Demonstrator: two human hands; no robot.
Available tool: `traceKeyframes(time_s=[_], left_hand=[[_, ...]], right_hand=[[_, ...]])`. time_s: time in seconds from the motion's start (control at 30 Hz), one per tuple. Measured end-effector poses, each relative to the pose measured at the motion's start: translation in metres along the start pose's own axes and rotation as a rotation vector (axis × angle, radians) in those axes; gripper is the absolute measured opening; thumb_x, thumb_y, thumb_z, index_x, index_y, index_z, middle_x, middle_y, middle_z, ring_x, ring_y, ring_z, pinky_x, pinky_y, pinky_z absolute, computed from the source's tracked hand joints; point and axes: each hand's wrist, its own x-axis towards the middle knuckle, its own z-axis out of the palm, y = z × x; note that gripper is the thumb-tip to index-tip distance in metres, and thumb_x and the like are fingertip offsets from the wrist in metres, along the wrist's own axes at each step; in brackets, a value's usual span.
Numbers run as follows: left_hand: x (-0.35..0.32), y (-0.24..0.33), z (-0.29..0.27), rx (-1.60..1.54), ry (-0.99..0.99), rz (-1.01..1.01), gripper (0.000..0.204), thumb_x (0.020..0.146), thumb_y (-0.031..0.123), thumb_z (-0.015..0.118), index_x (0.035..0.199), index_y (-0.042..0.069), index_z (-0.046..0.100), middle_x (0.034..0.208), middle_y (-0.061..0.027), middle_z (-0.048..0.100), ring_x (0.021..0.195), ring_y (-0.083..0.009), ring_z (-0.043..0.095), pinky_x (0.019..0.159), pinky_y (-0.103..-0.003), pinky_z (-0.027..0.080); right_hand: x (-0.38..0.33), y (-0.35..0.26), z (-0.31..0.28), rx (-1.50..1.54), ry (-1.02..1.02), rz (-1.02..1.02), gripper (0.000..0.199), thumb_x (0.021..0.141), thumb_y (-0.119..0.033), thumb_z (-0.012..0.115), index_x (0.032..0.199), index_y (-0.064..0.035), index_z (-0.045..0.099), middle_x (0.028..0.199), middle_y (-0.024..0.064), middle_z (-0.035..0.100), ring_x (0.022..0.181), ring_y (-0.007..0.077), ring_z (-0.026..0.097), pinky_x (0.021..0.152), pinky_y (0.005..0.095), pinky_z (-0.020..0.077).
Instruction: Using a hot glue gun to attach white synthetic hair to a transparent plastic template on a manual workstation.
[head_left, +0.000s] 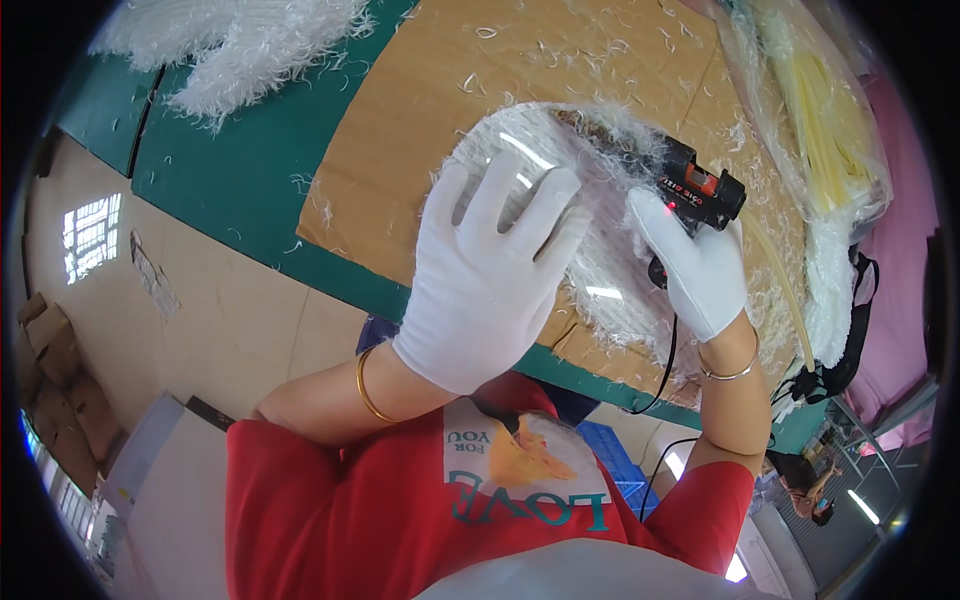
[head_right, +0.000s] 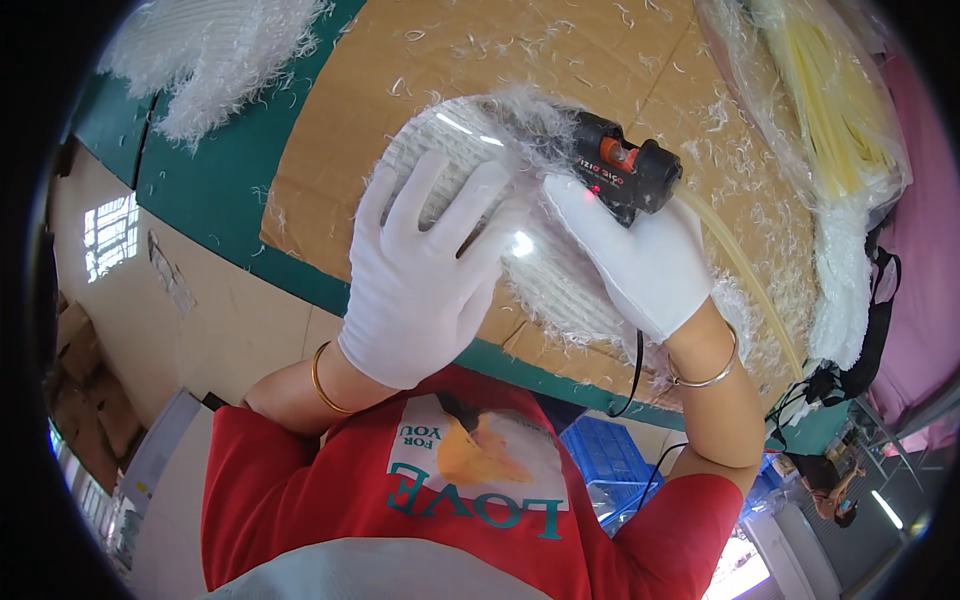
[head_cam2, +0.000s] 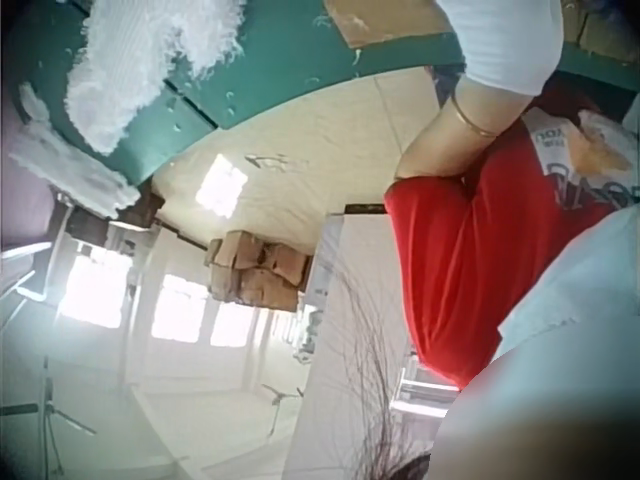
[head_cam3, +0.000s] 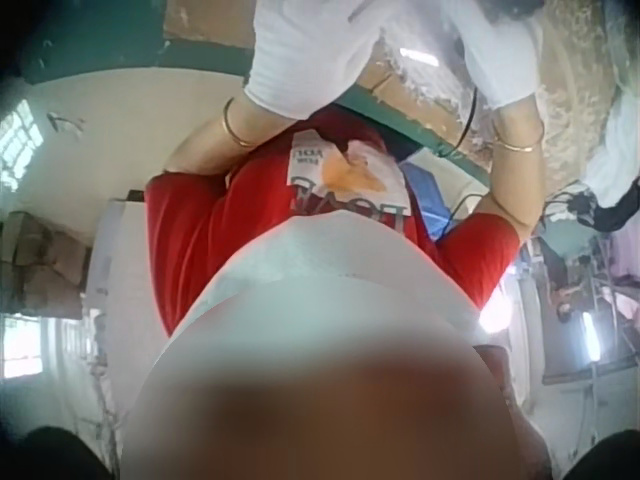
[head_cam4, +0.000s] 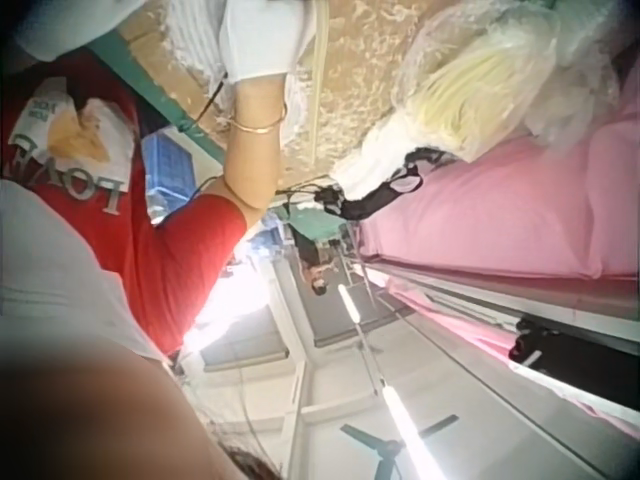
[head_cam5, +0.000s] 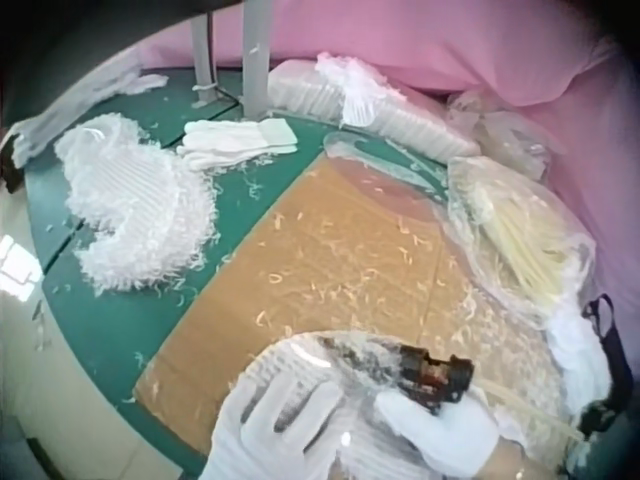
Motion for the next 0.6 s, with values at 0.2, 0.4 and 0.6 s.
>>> traceKeyframes(time_s=[0.2, 0.4, 0.6], left_hand=[[0.002, 0.003, 0.002, 0.006, 0.004, -0.004, 0.038, 0.079, 0.015, 0.063, 0.115, 0.008, 0.071, 0.139, -0.0110, 0.056, 0.124, -0.0416, 0.046, 0.106, -0.057, 0.036], [0.001, 0.003, 0.004, 0.015, 0.035, 0.006, 0.039, 0.078, 0.013, 0.063, 0.117, 0.006, 0.070, 0.137, -0.0120, 0.056, 0.122, -0.0422, 0.047, 0.103, -0.057, 0.037], [0.003, 0.007, 0.000, 0.047, -0.027, -0.007, 0.044, 0.079, 0.017, 0.065, 0.122, 0.010, 0.069, 0.137, -0.0133, 0.054, 0.122, -0.0436, 0.045, 0.104, -0.061, 0.035]], right_hand=[[-0.004, 0.005, -0.008, -0.052, 0.015, 0.027, 0.024, 0.092, -0.026, 0.073, 0.092, -0.0018, 0.069, 0.070, -0.0004, 0.062, 0.060, 0.0076, 0.055, 0.055, 0.0255, 0.0418], [-0.009, 0.009, -0.016, 0.017, 0.036, 0.068, 0.023, 0.093, -0.025, 0.073, 0.092, -0.0022, 0.070, 0.072, 0.0004, 0.065, 0.060, 0.0075, 0.056, 0.055, 0.0252, 0.0423], [-0.007, 0.002, -0.010, -0.132, 0.024, -0.033, 0.025, 0.093, -0.026, 0.073, 0.093, -0.0015, 0.072, 0.070, -0.0005, 0.065, 0.060, 0.0052, 0.054, 0.055, 0.0234, 0.0414]])
